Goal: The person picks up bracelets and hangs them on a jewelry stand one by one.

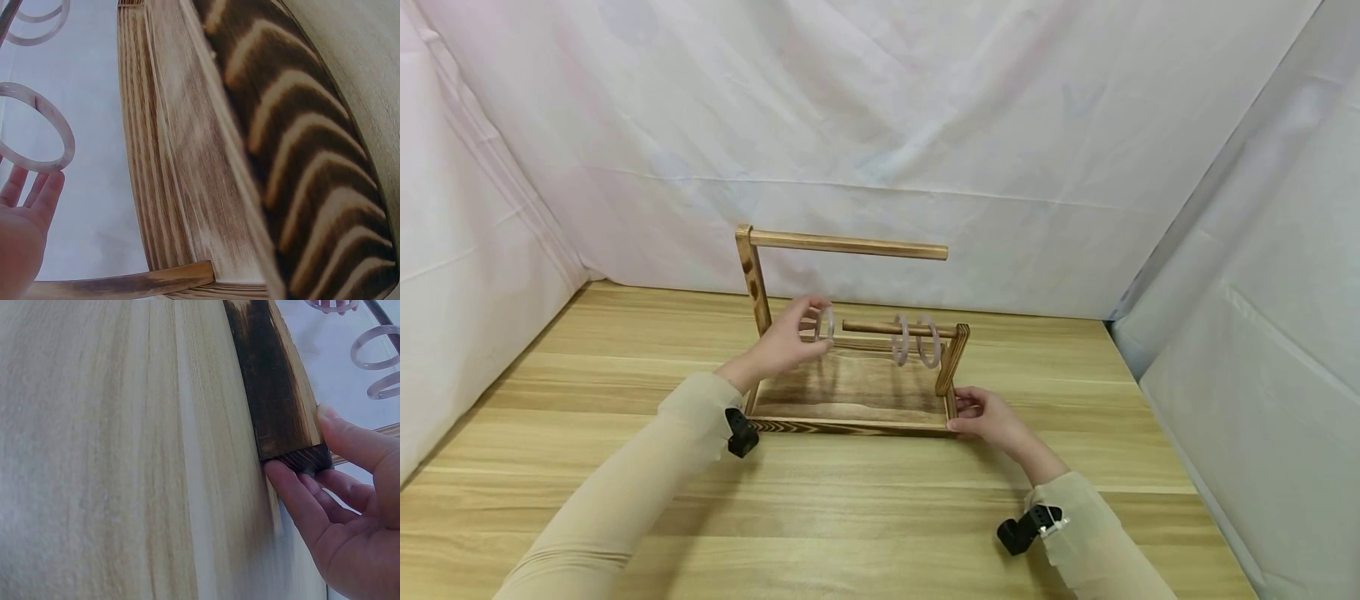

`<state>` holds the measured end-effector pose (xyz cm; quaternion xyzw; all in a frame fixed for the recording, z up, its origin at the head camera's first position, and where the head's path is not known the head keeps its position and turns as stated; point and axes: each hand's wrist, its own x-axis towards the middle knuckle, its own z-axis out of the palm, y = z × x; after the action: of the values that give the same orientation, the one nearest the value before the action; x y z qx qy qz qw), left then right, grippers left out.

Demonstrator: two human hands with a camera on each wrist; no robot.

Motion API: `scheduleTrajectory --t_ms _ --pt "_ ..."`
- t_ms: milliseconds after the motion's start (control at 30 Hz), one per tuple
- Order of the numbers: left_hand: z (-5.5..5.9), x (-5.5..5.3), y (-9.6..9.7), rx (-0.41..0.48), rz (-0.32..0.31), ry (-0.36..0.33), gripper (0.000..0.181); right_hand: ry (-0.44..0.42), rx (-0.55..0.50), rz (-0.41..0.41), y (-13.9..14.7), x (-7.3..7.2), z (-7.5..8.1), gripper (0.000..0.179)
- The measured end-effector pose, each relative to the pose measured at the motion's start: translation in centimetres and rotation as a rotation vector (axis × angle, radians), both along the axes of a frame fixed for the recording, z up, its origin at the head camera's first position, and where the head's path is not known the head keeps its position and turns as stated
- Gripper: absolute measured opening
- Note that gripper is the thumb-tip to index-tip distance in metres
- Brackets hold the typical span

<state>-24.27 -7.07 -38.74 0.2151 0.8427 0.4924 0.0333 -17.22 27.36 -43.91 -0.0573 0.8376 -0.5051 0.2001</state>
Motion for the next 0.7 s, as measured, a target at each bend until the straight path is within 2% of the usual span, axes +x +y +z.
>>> scheduleTrajectory --t_ms 700 --pt "1.3 0.4 1.0 0.019 -0.047 0.041 0.058 -0.011 -0.020 0.000 0.0 0.1 0.2 0.070"
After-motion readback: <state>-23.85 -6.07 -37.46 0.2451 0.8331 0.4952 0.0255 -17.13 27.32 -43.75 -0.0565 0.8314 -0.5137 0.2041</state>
